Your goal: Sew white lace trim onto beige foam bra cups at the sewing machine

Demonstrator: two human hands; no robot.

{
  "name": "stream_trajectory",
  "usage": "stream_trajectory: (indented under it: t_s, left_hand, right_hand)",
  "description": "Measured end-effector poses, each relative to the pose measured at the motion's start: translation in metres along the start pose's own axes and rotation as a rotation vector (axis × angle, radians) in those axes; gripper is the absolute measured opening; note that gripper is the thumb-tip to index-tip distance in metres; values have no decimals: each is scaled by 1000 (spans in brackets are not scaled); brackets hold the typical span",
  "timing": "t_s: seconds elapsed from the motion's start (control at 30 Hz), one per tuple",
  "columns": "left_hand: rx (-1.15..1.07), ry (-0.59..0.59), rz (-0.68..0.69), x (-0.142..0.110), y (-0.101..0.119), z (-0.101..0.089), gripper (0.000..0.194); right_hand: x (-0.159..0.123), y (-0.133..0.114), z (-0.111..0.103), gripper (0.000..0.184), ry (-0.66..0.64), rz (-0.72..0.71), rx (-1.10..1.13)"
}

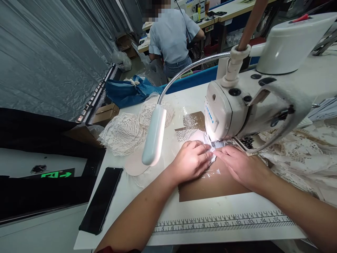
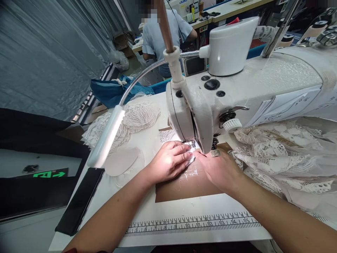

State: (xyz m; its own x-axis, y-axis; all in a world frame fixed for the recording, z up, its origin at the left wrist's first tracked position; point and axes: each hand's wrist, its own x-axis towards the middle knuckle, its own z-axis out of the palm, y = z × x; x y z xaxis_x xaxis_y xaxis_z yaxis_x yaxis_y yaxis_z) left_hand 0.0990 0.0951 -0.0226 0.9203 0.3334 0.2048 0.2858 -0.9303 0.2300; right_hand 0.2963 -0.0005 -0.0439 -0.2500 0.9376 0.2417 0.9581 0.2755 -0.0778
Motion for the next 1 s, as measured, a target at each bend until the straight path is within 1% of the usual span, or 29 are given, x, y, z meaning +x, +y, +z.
stream_trajectory:
  t_s: [0.07, 0.13, 0.27, 0.33, 0.5, 0.6, 0.77, 0.9, 1.0]
  left_hand:
    - [10, -1, 4, 0, -1, 0, 30]
    - [13, -3, 17, -1, -2, -1, 31]
    - [-2, 14, 46, -3, -2, -1, 31]
    - [-11, 30, 58, -3, -2, -1, 30]
    - [-3, 47, 101, -2, -1, 2, 29]
    - [26, 46, 119, -2, -1, 3, 28]
    - [55, 54, 110, -4, -1, 3, 27]
    - [51, 24, 93, -4, -1, 0, 29]
    - [42, -5, 63, -3, -3, -1, 32]
  right_hand:
    - [1, 0, -2, 46, -50, 31, -16]
    - [1, 2, -3, 45, -65, 63, -16]
    - [-1, 5, -2, 43, -12, 112, -16]
    - [-2, 4, -1, 43, 13, 85, 6]
    - [-3, 4, 3, 42, 77, -73, 85]
    - [-5, 6, 7, 40, 109, -129, 101]
    - [-8, 6, 7, 41, 137, -146, 75]
    - [-5, 1, -1, 43, 96, -128, 39]
    - [0, -2, -5, 43, 53, -83, 4]
